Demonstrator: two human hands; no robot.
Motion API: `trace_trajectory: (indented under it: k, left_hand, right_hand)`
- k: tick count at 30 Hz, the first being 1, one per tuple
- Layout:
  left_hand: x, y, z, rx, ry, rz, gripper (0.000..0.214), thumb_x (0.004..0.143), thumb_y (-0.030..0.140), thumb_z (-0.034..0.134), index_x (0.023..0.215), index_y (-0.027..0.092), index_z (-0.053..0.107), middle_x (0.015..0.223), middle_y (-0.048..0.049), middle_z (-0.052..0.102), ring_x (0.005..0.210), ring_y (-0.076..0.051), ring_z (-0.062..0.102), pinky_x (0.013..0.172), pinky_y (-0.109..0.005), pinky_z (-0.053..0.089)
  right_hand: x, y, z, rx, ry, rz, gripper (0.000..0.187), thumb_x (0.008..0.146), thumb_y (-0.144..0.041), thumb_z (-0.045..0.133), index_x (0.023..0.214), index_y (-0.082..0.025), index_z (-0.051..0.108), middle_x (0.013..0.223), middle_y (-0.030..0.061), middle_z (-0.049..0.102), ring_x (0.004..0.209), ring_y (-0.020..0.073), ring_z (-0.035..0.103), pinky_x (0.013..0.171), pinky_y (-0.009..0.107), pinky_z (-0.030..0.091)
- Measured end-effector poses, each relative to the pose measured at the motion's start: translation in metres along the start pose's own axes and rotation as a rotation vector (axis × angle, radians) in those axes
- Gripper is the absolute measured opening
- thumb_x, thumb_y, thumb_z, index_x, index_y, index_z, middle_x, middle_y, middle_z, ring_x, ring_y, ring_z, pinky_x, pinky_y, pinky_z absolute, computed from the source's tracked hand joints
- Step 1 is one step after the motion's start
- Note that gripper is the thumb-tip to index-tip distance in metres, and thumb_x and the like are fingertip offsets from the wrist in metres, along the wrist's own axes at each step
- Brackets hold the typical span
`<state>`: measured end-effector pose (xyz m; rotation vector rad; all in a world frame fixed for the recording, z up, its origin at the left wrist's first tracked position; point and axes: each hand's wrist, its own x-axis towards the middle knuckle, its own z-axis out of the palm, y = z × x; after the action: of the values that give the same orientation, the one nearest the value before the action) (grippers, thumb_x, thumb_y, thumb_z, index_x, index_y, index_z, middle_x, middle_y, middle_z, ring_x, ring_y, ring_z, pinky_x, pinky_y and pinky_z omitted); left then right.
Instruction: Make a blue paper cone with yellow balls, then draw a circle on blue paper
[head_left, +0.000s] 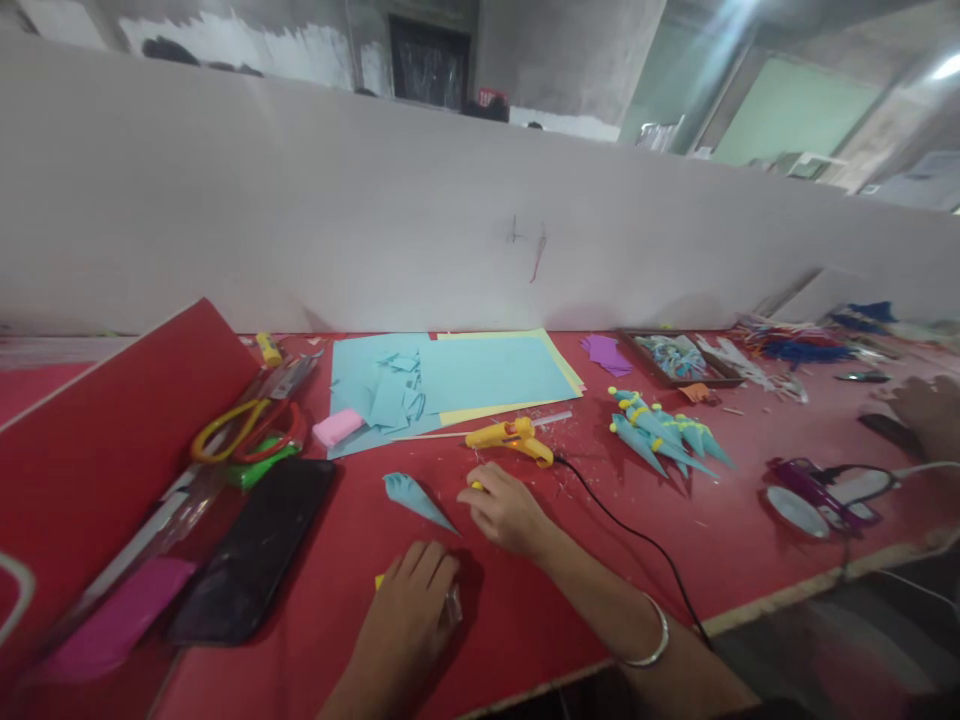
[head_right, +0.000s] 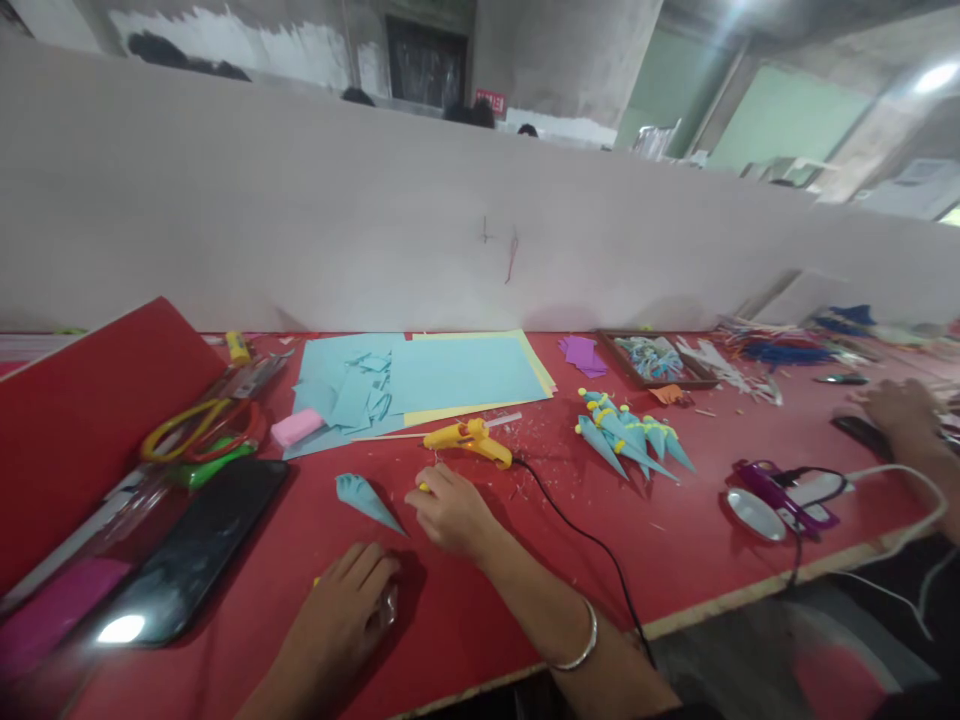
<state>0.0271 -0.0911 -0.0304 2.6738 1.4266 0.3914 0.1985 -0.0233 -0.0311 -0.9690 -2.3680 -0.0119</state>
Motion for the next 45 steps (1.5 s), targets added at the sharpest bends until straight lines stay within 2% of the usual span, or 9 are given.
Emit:
trace_trajectory:
  k: [7, 21, 26, 30, 32, 35, 39, 42, 45]
  left_hand:
    - [-0.002, 0.004, -0.001, 0.014, -0.026, 0.0, 0.025, 0.075, 0.005, 0.039, 0.078, 0.019, 0.06, 0.076, -0.0036, 0.061, 0.071, -0.018, 0.053, 0.064, -0.031, 0.039]
    - [0.001, 0.002, -0.002, -0.036, -0.018, 0.044, 0.022, 0.074, 0.007, 0.044, 0.082, 0.019, 0.06, 0.081, -0.0042, 0.064, 0.075, -0.02, 0.056, 0.066, -0.032, 0.044]
    - [-0.002, 0.002, -0.011, -0.086, 0.032, 0.072, 0.026, 0.071, 0.022, 0.053, 0.095, 0.021, 0.06, 0.095, -0.0055, 0.065, 0.087, -0.023, 0.057, 0.075, -0.037, 0.046]
    - [-0.008, -0.014, -0.019, 0.011, 0.013, 0.109, 0.03, 0.075, 0.019, 0.046, 0.1, 0.021, 0.061, 0.101, -0.0067, 0.066, 0.09, -0.023, 0.059, 0.075, -0.036, 0.047]
    - [-0.01, -0.03, -0.021, 0.086, 0.002, 0.111, 0.032, 0.077, 0.018, 0.042, 0.101, 0.02, 0.062, 0.103, -0.0083, 0.066, 0.091, -0.023, 0.06, 0.073, -0.036, 0.047]
    - [-0.01, -0.056, -0.025, 0.197, 0.032, 0.154, 0.032, 0.081, 0.022, 0.041, 0.105, 0.02, 0.062, 0.108, -0.0101, 0.065, 0.097, -0.027, 0.059, 0.08, -0.04, 0.046]
    - [-0.006, -0.077, -0.03, 0.28, 0.025, 0.246, 0.036, 0.08, 0.017, 0.038, 0.107, 0.021, 0.061, 0.112, -0.0108, 0.063, 0.103, -0.031, 0.057, 0.089, -0.048, 0.041]
    - [-0.002, -0.077, -0.033, 0.274, 0.064, 0.178, 0.041, 0.077, 0.007, 0.033, 0.104, 0.018, 0.062, 0.11, -0.0133, 0.063, 0.1, -0.031, 0.057, 0.085, -0.047, 0.043]
    - [0.003, -0.071, -0.04, 0.142, 0.102, 0.046, 0.042, 0.078, 0.009, 0.031, 0.107, 0.019, 0.061, 0.113, -0.0137, 0.061, 0.103, -0.031, 0.055, 0.085, -0.049, 0.042]
  right_hand:
    - [-0.004, 0.001, 0.0, 0.082, 0.014, 0.053, 0.022, 0.075, -0.005, 0.044, 0.083, -0.017, 0.061, 0.085, 0.0079, 0.054, 0.077, 0.0177, 0.047, 0.07, 0.029, 0.043]
    - [-0.004, 0.002, -0.004, 0.152, 0.007, 0.117, 0.021, 0.077, -0.007, 0.043, 0.08, -0.018, 0.061, 0.08, 0.0051, 0.054, 0.076, 0.0154, 0.047, 0.069, 0.026, 0.041]
    - [-0.003, 0.0, -0.005, 0.207, 0.007, 0.138, 0.02, 0.078, -0.009, 0.043, 0.082, -0.017, 0.06, 0.081, 0.0051, 0.053, 0.078, 0.0149, 0.048, 0.071, 0.026, 0.042]
    - [0.0, -0.002, -0.005, 0.24, -0.023, 0.153, 0.017, 0.079, -0.012, 0.045, 0.087, -0.016, 0.059, 0.085, 0.0061, 0.052, 0.081, 0.0153, 0.048, 0.074, 0.027, 0.043]
    - [0.002, -0.003, -0.006, 0.255, -0.054, 0.166, 0.018, 0.079, -0.012, 0.045, 0.091, -0.016, 0.059, 0.088, 0.0068, 0.051, 0.084, 0.0158, 0.048, 0.077, 0.029, 0.044]
    - [0.003, -0.006, -0.009, 0.267, -0.081, 0.193, 0.021, 0.08, -0.016, 0.046, 0.098, -0.016, 0.057, 0.093, 0.0082, 0.05, 0.089, 0.017, 0.048, 0.08, 0.031, 0.045]
    - [0.005, -0.011, -0.009, 0.262, -0.138, 0.22, 0.038, 0.081, -0.036, 0.052, 0.113, -0.015, 0.051, 0.101, 0.0116, 0.05, 0.096, 0.0206, 0.048, 0.084, 0.035, 0.046]
    - [0.006, -0.009, -0.003, 0.268, -0.161, 0.256, 0.042, 0.081, -0.039, 0.052, 0.116, -0.014, 0.049, 0.104, 0.0124, 0.052, 0.098, 0.0209, 0.049, 0.086, 0.037, 0.045]
    - [0.008, -0.007, -0.001, 0.35, -0.08, 0.269, 0.024, 0.086, -0.023, 0.045, 0.107, -0.014, 0.054, 0.098, 0.0101, 0.056, 0.093, 0.0166, 0.053, 0.084, 0.032, 0.046]
